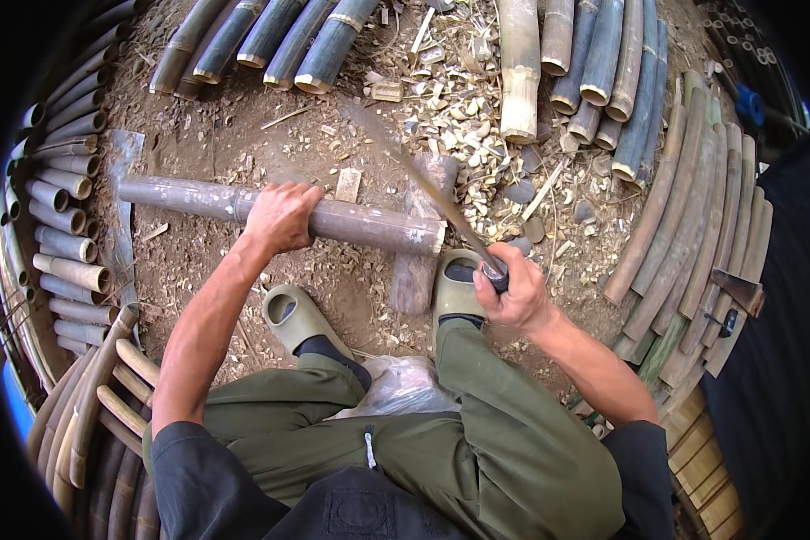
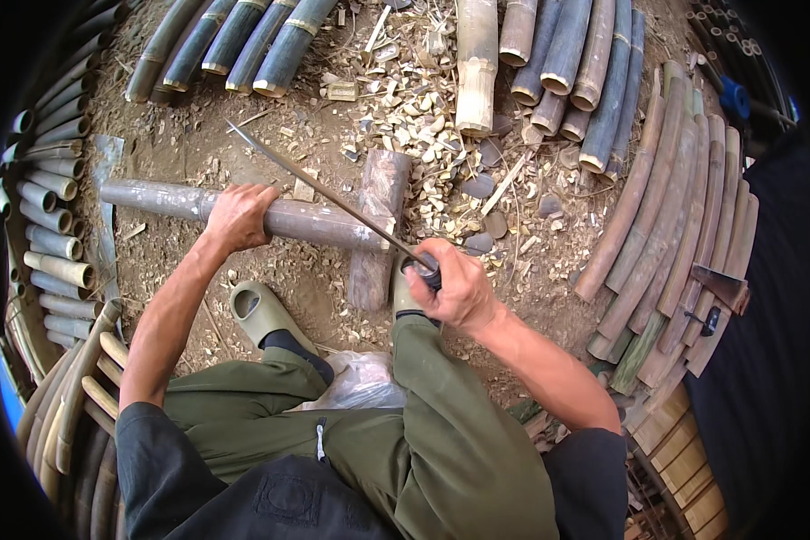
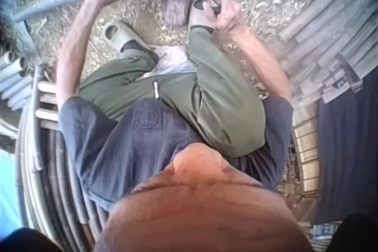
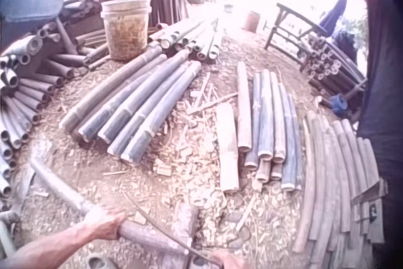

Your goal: The person uses a machete to shave and cut notches into pieces of bamboo. They position stalks on a wooden block and strike them with the blade to remove sections and smooth the outer surface.

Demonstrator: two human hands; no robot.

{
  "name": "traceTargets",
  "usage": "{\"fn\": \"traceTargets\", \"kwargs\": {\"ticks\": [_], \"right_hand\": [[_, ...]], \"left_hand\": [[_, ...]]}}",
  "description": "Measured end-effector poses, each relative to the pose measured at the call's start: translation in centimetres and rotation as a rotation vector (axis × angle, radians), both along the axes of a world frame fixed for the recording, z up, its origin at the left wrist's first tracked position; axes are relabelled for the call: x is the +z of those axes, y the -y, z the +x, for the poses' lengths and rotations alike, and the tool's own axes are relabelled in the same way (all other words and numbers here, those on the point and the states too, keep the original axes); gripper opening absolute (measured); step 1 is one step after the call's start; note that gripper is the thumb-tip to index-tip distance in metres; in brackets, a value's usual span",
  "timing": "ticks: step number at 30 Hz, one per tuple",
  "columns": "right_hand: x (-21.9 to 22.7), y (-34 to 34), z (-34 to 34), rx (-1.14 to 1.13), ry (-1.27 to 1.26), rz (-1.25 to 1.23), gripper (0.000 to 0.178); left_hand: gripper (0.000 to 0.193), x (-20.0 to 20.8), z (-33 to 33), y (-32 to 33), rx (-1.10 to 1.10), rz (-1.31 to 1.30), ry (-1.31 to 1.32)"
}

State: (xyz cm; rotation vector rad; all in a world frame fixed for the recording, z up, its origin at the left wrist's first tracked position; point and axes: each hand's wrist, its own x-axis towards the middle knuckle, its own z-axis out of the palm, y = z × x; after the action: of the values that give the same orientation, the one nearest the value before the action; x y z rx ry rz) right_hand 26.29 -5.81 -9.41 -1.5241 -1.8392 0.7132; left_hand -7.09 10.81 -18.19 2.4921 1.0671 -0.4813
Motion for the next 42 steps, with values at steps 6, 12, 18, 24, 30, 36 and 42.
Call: {"fn": "traceTargets", "kwargs": {"ticks": [6, 12, 18, 24, 30, 36, 42], "right_hand": [[-2.4, -0.2, 2.6, 0.071, 0.296, -0.771, 0.033], [-3.1, 0.5, 3.2, 0.036, 0.272, -0.643, 0.033], [-3.0, -0.1, 3.3, -0.072, 0.054, -0.748, 0.032], [-1.0, -3.9, 5.0, -0.250, 0.407, -0.403, 0.024], [-1.8, -3.0, 6.9, 0.076, 0.661, -0.533, 0.029], [-1.9, -0.5, 4.1, -0.280, 0.125, -0.641, 0.032], [-0.8, 4.2, 3.3, -0.284, 0.044, -0.700, 0.034]], "left_hand": [[0.037, 0.0, -0.5, 0.4, -0.007, 0.145, 0.102], [0.039, 0.1, -0.4, 0.4, -0.039, 0.132, 0.079], [0.057, 0.7, -0.9, 0.1, -0.071, 0.109, 0.110], [0.068, 10.8, -1.3, -5.9, 0.255, 0.003, 0.451], [0.069, 29.9, -9.2, -14.1, 0.876, 0.039, 1.114], [0.066, 23.1, -13.4, -9.3, 1.330, 0.155, 1.477], [0.069, 3.9, -17.0, -1.7, 1.996, -0.109, 1.451]]}}
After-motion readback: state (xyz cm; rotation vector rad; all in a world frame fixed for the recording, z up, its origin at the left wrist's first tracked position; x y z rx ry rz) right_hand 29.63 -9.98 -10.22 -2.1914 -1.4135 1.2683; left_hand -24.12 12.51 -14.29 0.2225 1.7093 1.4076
